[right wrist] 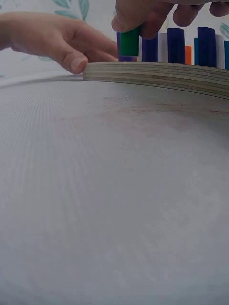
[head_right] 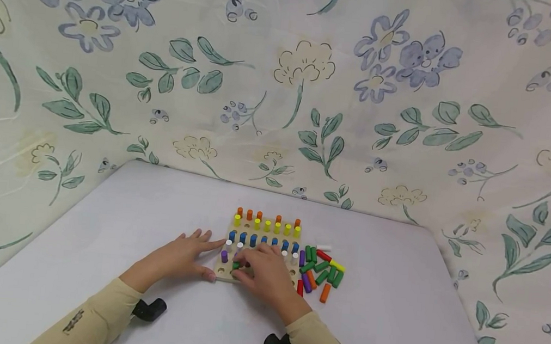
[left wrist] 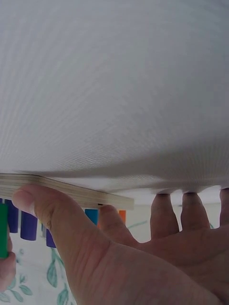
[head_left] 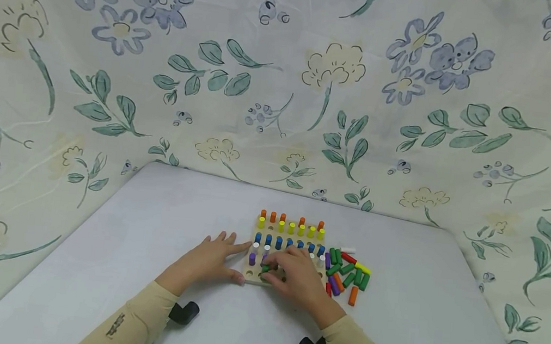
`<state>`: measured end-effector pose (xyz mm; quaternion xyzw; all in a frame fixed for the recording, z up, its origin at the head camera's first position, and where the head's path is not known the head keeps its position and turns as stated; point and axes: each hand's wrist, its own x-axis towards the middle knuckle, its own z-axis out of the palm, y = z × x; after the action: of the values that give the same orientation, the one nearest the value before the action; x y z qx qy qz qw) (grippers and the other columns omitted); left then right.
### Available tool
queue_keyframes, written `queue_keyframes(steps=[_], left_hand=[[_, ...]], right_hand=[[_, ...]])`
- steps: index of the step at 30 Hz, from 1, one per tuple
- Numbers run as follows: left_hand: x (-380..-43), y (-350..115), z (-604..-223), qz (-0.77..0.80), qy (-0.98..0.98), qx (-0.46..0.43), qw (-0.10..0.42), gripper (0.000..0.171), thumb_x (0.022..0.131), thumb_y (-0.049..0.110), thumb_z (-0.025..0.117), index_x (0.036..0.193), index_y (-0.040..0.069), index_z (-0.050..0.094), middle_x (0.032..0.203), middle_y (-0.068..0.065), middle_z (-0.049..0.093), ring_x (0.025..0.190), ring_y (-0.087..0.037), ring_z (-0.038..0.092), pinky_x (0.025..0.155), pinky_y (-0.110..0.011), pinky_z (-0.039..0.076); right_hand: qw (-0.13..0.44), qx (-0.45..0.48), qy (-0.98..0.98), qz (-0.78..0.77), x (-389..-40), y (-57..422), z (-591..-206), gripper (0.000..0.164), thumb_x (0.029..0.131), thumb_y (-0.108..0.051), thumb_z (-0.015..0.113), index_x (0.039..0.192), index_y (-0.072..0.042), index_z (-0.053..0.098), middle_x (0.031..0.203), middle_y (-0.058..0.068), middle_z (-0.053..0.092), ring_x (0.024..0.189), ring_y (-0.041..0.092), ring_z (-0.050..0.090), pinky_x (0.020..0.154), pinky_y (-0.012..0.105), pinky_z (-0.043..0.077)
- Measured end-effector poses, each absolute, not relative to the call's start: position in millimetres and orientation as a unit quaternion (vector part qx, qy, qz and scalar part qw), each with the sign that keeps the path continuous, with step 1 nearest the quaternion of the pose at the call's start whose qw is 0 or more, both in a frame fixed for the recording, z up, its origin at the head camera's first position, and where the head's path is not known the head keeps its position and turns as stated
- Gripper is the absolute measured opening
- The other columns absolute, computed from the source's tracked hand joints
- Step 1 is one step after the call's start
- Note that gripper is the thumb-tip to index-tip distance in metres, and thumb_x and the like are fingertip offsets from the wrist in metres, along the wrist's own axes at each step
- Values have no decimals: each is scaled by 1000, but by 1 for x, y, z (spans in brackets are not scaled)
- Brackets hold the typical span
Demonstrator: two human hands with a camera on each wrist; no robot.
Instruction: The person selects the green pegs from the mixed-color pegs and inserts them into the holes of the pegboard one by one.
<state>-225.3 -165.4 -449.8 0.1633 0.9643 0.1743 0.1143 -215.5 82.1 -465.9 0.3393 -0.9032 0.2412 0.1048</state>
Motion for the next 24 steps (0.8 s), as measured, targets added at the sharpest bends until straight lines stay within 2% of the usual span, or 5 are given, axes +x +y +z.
queue_keyframes(steps=[4,11,24], left_hand=[[-227,-166,-451,176,964,166,111,88,78,59,80,152,23,50,158,-28,35,148,-51,23,118,-69,18],[-228,-166,-453,177,964,166,114,88,78,60,80,152,24,50,159,-27,34,149,-50,22,119,-69,16],[-229,-166,-453,177,964,158,122,89,78,64,77,153,26,49,160,-26,33,150,-48,21,119,-67,16]], right_hand=[[104,343,-905,232,-216,78,-465,22,92,-34,77,111,-25,71,101,-14,71,99,9,55,96,37,46],[106,346,-908,209,-218,69,-464,26,92,-37,76,115,-25,72,99,-14,71,93,8,52,89,32,45],[105,351,-910,196,-221,57,-464,24,93,-38,76,113,-27,72,98,-13,67,95,9,53,90,31,44]])
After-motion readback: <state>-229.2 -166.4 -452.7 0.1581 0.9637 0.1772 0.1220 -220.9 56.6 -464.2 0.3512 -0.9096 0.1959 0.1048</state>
